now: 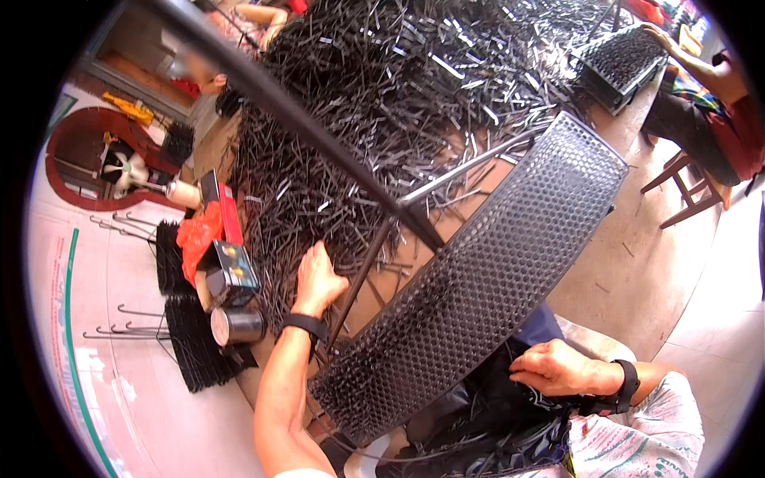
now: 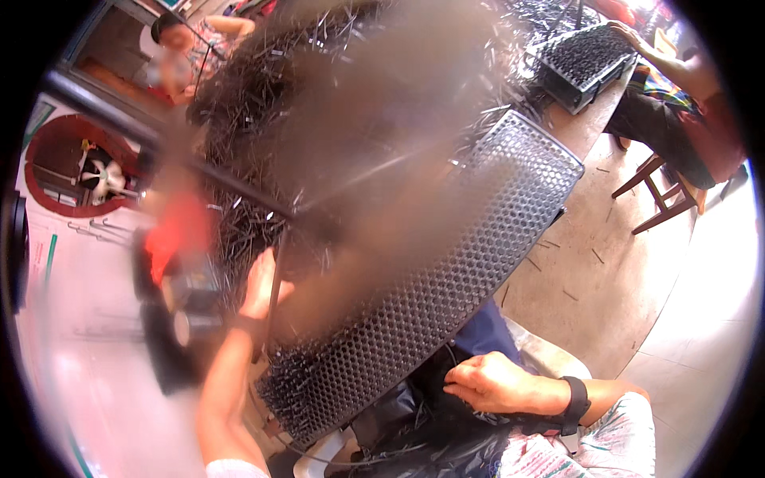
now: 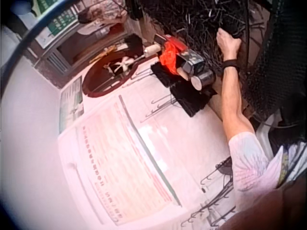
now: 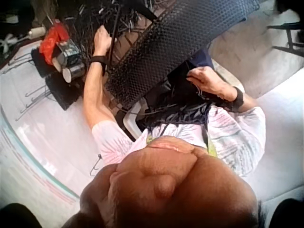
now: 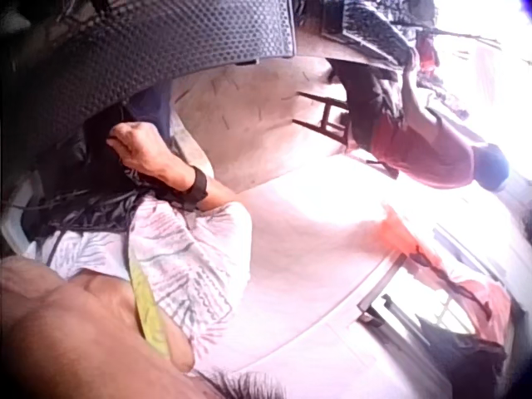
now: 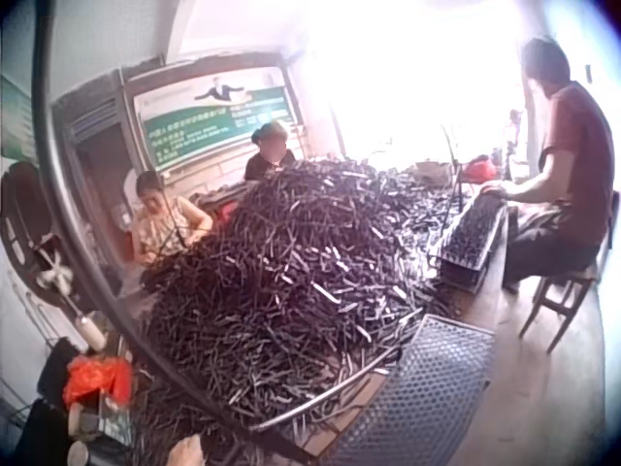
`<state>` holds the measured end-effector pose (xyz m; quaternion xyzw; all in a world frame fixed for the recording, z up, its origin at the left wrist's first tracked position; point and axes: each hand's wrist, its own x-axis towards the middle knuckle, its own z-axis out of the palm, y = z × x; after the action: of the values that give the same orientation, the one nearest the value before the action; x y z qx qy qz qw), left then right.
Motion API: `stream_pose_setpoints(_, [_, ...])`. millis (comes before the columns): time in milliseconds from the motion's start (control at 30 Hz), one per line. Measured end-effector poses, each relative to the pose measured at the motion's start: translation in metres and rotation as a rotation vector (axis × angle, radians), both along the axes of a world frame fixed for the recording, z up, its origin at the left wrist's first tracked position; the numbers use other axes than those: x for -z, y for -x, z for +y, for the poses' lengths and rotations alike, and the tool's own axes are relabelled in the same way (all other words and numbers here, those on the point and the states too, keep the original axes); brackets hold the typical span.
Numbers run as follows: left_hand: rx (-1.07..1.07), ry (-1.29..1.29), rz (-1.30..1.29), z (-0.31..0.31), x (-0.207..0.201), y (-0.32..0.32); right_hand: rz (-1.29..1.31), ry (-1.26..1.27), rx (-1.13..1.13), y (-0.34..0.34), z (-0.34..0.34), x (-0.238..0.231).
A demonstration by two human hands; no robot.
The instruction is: The person inserts black plastic components one by one into a plastic grid template to assemble a combined structure by hand.
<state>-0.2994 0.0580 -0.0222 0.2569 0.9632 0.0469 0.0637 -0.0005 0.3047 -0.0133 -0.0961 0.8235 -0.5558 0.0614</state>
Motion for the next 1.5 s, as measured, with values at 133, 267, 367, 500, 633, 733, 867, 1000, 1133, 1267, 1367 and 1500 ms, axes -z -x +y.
stream_pose_setpoints(133, [-0.089, -0.015, -0.007, 0.005, 0.004, -0.005, 0.012, 0.025, 0.014, -0.003, 0.003, -0.004])
stream_pose_setpoints(267, [0.048, 0.092, 0.062, 0.001, 0.008, -0.009, 0.012, 0.036, -0.010, -0.003, 0.004, -0.001])
stream_pose_setpoints(367, [0.096, 0.015, 0.017, -0.020, 0.030, 0.000, 0.033, 0.056, -0.013, -0.002, 0.003, -0.002])
stream_pose_setpoints(500, [0.053, -0.010, -0.019, -0.006, 0.022, -0.007, 0.014, 0.034, -0.006, -0.003, 0.005, -0.002])
stream_pose_setpoints(633, [0.091, 0.122, 0.159, -0.003, 0.030, -0.005, 0.023, 0.011, -0.021, -0.002, 0.006, -0.001])
stream_pose_setpoints(733, [0.139, 0.108, 0.302, -0.007, 0.036, -0.003, 0.025, -0.075, 0.008, -0.003, 0.006, -0.001])
stream_pose_setpoints(867, [0.172, 0.087, 0.404, -0.002, 0.022, -0.009, 0.039, -0.111, 0.010, -0.003, 0.007, 0.001])
stream_pose_setpoints(1000, [0.225, 0.219, 0.482, 0.007, 0.005, -0.013, 0.054, -0.134, 0.024, -0.004, 0.008, 0.002])
stream_pose_setpoints(1133, [0.295, 0.324, 0.589, 0.008, -0.027, -0.010, 0.085, -0.146, 0.013, 0.001, 0.008, -0.003])
stream_pose_setpoints(1267, [0.385, 0.330, 0.575, 0.006, -0.052, -0.004, 0.082, -0.141, 0.004, 0.006, 0.009, -0.009])
stream_pose_setpoints(1367, [0.326, 0.287, 0.458, 0.011, -0.068, -0.008, 0.080, -0.143, -0.014, 0.006, 0.010, -0.013])
stream_pose_setpoints(1500, [0.331, 0.028, 0.487, 0.013, -0.075, -0.008, 0.057, -0.138, -0.030, 0.003, 0.010, -0.013])
